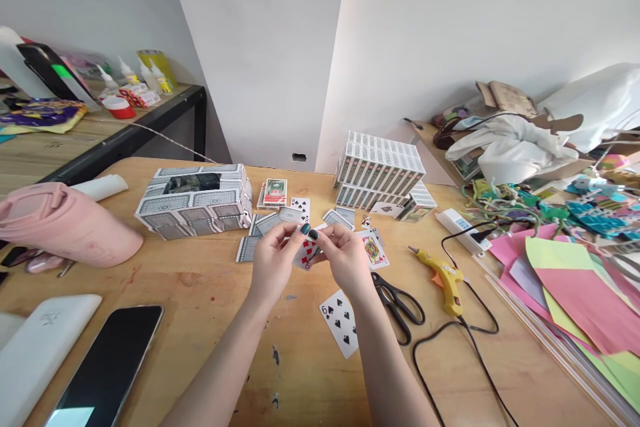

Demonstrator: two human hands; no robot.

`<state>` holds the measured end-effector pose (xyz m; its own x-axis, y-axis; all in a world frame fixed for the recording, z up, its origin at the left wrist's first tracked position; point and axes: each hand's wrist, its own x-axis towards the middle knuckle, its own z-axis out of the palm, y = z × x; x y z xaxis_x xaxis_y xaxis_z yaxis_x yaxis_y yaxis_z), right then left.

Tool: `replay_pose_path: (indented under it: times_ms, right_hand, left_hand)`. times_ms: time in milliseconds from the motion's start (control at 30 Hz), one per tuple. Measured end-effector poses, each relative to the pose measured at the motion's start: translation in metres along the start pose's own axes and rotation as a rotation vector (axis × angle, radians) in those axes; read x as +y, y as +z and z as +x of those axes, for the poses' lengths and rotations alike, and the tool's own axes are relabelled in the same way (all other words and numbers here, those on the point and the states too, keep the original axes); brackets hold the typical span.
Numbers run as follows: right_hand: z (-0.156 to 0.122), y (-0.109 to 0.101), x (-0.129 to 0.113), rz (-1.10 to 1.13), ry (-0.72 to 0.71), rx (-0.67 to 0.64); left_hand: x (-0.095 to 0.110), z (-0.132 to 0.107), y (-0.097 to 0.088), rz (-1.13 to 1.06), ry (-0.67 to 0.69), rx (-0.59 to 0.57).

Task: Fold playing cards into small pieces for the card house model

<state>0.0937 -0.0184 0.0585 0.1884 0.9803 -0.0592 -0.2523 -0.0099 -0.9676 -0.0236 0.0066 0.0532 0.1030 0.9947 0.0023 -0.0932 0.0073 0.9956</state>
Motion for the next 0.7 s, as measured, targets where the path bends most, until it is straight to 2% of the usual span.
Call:
replay_pose_path:
  times_ms: [200, 367, 533, 600, 700]
  right_hand:
    - [-0.0048, 0.0005, -0.0026, -0.066, -0.036, -0.131]
    - [-0.0069, 0.0014, -0.0015, -0.030, -0.072, -0.209]
    - [-0.0079, 0.0014, -0.0058, 0.017, -0.051, -0.235]
    - [-0.0078, 0.0003, -0.0080, 0.020, -0.010, -0.228]
    - [-0.0074, -0.0017, -0.0096, -0.019, 0.035, -0.229]
  left_hand:
    - [-0.0054, 0.0007, -0.0019, -0.062, 0.010, 0.104]
    - [-0.0022, -0.0060, -0.0016, -0.094, 0.074, 0.190]
    - [0.0015, -0.0081, -0.0024, -0.080, 0.066, 0.162]
    - [0.0020, -0.0072, -0.0037, 0.052, 0.156, 0.160]
    - [0.0033, -0.0066, -0.0041, 0.282, 0.374, 0.155]
